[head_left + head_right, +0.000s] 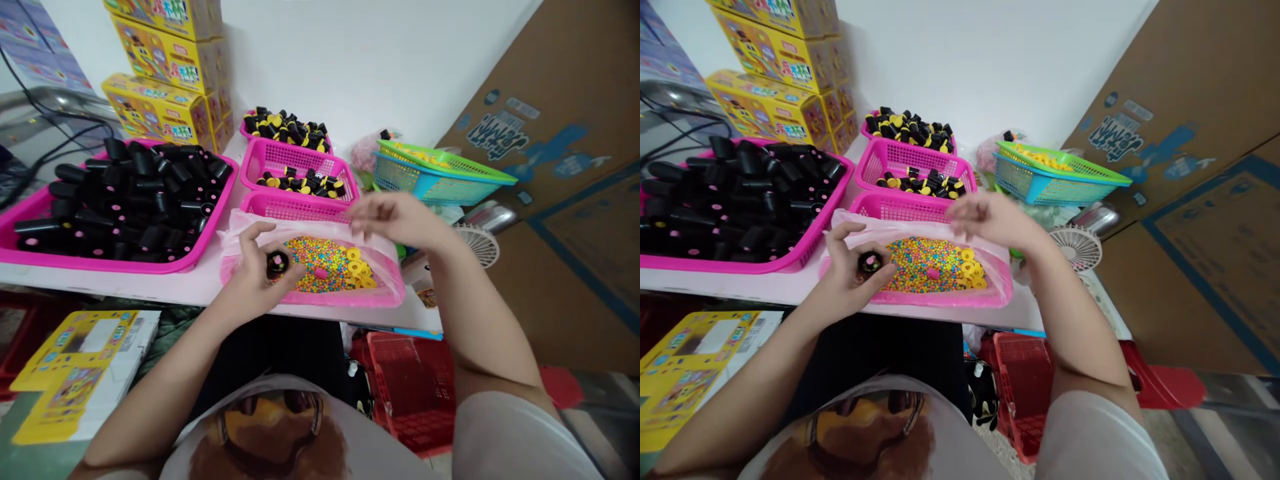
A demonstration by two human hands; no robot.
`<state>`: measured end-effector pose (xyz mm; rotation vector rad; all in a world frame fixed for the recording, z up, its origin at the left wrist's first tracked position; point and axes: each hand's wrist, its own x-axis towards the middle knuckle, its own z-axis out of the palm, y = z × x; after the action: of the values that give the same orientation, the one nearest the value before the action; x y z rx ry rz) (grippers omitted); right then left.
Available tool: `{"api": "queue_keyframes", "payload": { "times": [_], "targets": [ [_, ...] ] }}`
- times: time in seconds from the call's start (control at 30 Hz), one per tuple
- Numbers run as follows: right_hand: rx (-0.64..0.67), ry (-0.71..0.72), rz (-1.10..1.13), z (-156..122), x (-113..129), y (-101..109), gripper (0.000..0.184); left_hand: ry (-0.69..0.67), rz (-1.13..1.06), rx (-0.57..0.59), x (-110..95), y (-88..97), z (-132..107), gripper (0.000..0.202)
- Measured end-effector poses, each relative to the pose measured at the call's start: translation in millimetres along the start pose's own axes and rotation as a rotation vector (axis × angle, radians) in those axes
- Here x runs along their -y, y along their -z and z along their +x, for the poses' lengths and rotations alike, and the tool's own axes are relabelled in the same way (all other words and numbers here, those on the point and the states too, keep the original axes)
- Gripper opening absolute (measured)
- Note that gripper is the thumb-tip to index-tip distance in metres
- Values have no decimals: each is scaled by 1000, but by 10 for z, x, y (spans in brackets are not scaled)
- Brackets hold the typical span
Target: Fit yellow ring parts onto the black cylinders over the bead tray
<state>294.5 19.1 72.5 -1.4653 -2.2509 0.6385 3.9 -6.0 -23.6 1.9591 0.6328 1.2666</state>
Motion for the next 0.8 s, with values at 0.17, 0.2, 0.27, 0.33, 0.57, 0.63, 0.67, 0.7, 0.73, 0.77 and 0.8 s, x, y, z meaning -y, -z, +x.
{"api": "queue_keyframes", "payload": {
  "times": [0.17, 0.2, 0.27, 0.33, 0.57, 0.63, 0.67, 0.7, 0.73, 0.77, 0.8],
  "targets": [
    [146, -329, -675, -203, 134, -521, 22, -176, 187, 93, 64, -6, -33, 35],
    [105, -381, -731, -184, 83, -615, 25, -198, 192, 96, 81, -10, -31, 37],
    [89, -431, -749, -149, -48, -736, 26, -231, 163, 102, 115, -15, -28, 40],
    [94, -458, -747, -148, -172, -773, 22, -247, 118, 111, 134, -13, -32, 43],
    [-1, -400, -629, -398, -249, -610, 27, -259, 93, 146, 41, 41, -71, 42],
    [-31, -377, -588, -499, -199, -550, 28, -265, 87, 153, -14, 42, -81, 40],
    [-58, -346, -543, -553, -164, -529, 27, -266, 81, 158, -44, 36, -88, 40],
    [-99, -296, -469, -607, -120, -517, 26, -259, 72, 166, -75, 26, -98, 40],
    [-152, -233, -363, -659, -63, -517, 24, -242, 60, 176, -106, 10, -110, 39],
    [-211, -169, -227, -708, 7, -530, 22, -214, 52, 189, -136, -9, -125, 38],
    [-270, -115, -67, -751, 91, -556, 19, -182, 50, 204, -162, -30, -141, 34]
  ]
}}
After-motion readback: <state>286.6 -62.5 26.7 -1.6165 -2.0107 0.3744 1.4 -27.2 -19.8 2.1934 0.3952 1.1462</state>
